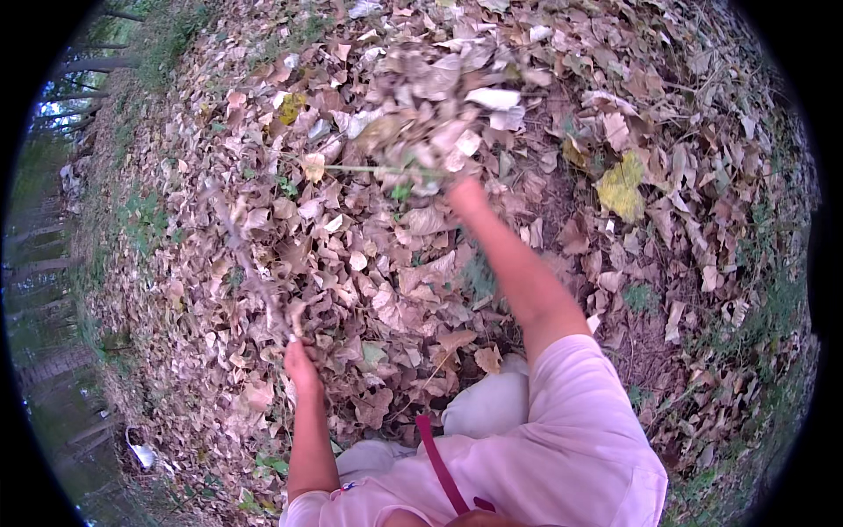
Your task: The person uses a long stick to push aside dry leaves and uproot green weeds from the ground. They repeatedly clear the leaf layer, pull out weeds by hand, and toss them aside, continuing this process across the area.
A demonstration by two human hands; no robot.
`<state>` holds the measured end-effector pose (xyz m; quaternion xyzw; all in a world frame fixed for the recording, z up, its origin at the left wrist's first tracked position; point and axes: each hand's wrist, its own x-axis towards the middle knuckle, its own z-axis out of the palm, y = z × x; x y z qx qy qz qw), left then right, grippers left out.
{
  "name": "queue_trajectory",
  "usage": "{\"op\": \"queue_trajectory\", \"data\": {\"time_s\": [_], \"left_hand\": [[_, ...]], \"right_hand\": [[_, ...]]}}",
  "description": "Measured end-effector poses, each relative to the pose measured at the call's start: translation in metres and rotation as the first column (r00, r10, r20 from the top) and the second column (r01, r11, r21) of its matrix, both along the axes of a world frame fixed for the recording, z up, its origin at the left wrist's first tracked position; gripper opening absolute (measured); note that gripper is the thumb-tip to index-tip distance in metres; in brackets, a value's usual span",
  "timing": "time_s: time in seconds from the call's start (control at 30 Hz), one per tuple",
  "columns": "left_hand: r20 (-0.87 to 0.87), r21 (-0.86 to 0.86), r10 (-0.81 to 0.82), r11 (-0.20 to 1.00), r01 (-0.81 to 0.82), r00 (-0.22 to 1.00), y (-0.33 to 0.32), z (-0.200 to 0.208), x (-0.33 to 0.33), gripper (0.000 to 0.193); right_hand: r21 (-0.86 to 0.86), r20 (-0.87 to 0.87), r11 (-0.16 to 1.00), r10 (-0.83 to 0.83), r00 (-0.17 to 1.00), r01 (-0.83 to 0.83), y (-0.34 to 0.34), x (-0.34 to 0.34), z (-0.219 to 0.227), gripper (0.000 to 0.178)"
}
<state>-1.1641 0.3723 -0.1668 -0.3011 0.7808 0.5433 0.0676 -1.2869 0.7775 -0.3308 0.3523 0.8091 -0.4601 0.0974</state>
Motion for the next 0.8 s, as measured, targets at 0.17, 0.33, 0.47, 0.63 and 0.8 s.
{"op": "queue_trajectory", "data": {"time_s": [0.17, 0.33, 0.47, 0.63, 0.8], "left_hand": [[0.023, 0.076, -0.303, 0.951, 0.300, 0.953, 0.088, 0.021, 0.004, 0.034], [-0.017, 0.066, -0.526, 0.848, 0.526, 0.850, 0.106, 0.023, 0.022, 0.030], [0.038, -0.037, -0.699, 0.713, 0.700, 0.714, 0.128, -0.003, 0.051, 0.030], [0.366, -0.266, -0.862, 0.264, 0.927, 0.350, 0.149, -0.061, 0.082, 0.038], [0.508, -0.464, -0.642, 0.358, 0.810, 0.574, 0.102, -0.086, 0.032, 0.046]], "right_hand": [[0.173, -0.008, 0.542, 0.836, 0.549, -0.822, -0.152, 0.007, 0.057, 0.019], [-0.199, -0.139, 0.570, 0.789, 0.598, -0.797, -0.141, 0.046, 0.138, 0.024], [-0.319, -0.171, 0.915, 0.200, 0.965, -0.247, -0.046, 0.068, 0.101, 0.010], [-0.483, -0.252, 0.626, -0.769, 0.587, 0.612, 0.093, 0.142, 0.004, 0.024], [-0.225, -0.234, 0.781, -0.624, 0.745, 0.583, 0.094, 0.201, -0.015, 0.020]]}}
